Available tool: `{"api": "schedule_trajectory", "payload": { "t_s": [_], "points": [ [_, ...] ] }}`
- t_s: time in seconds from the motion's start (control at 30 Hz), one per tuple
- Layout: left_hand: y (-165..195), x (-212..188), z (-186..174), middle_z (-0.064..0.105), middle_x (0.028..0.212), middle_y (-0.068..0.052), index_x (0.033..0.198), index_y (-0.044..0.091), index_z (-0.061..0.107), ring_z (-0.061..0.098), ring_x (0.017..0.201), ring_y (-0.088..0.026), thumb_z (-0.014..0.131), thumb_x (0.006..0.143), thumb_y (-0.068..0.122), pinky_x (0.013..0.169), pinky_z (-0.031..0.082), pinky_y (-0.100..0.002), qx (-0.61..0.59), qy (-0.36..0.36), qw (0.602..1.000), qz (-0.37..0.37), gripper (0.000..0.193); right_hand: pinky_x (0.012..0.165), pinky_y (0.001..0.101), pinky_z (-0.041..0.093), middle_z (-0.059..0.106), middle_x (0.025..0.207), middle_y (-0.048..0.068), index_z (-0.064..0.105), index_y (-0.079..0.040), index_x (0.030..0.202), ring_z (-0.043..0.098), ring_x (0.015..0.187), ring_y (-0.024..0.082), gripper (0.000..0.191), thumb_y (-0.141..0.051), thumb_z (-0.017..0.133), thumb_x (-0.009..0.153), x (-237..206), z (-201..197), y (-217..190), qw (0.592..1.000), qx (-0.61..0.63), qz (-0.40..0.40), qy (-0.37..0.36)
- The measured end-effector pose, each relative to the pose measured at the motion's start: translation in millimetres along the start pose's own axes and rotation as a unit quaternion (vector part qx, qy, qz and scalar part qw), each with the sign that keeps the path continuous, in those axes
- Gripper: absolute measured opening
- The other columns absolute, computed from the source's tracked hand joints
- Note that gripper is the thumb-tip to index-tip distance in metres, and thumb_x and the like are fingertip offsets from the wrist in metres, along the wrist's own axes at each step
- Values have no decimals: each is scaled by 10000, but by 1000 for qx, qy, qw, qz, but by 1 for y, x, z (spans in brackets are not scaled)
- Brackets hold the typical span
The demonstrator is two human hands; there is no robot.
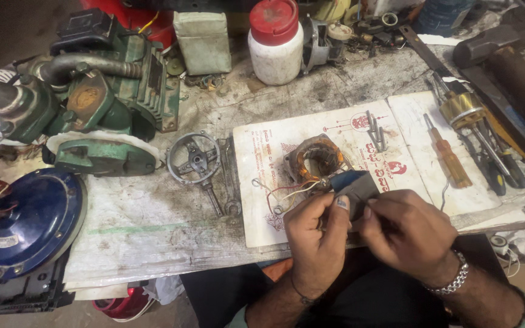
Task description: The person fits a dark curved pad around the copper winding of a motor stator on a cluttered workbench, pressing and shaping it with both hands. They repeatedly reposition the pad and a small rectangular block, adjusting the fit against the winding throughout the clip.
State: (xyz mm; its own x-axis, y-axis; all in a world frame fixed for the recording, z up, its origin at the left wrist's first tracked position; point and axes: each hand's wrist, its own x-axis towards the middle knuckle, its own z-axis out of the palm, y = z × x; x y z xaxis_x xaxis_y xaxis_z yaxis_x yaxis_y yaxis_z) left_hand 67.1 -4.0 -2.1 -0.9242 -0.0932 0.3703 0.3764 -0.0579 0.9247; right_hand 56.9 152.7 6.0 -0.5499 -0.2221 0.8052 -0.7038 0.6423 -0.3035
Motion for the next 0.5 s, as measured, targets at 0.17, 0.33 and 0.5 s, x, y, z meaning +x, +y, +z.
{"api": "schedule_trajectory", "payload": {
  "t_s": [0.17,0.33,0.5],
  "points": [
    [0,0,0,677,755,-49,1010,-61,713,639,651,-74,633,994,46,565,496,-240,4,1,1000,-18,134,568,292,514,699,861,146,616,38,958,685,677,199,191,24,765,840,1,0,0,1000,8,15,4],
    [0,-1,0,672,739,-48,995,-54,719,628,643,-81,651,1006,69,566,489,-244,9,2,1000,-20,140,578,308,527,697,846,142,628,38,957,683,668,210,197,13,773,826,1,0,-3,1000,2,13,-8],
    [1,0,-1,667,744,-53,976,-51,705,633,653,-95,656,1006,74,573,491,-258,19,-3,1000,-3,138,586,316,528,698,856,144,630,33,965,685,679,221,209,6,777,820,2,0,-2,1000,-5,9,-2]
  ]
}}
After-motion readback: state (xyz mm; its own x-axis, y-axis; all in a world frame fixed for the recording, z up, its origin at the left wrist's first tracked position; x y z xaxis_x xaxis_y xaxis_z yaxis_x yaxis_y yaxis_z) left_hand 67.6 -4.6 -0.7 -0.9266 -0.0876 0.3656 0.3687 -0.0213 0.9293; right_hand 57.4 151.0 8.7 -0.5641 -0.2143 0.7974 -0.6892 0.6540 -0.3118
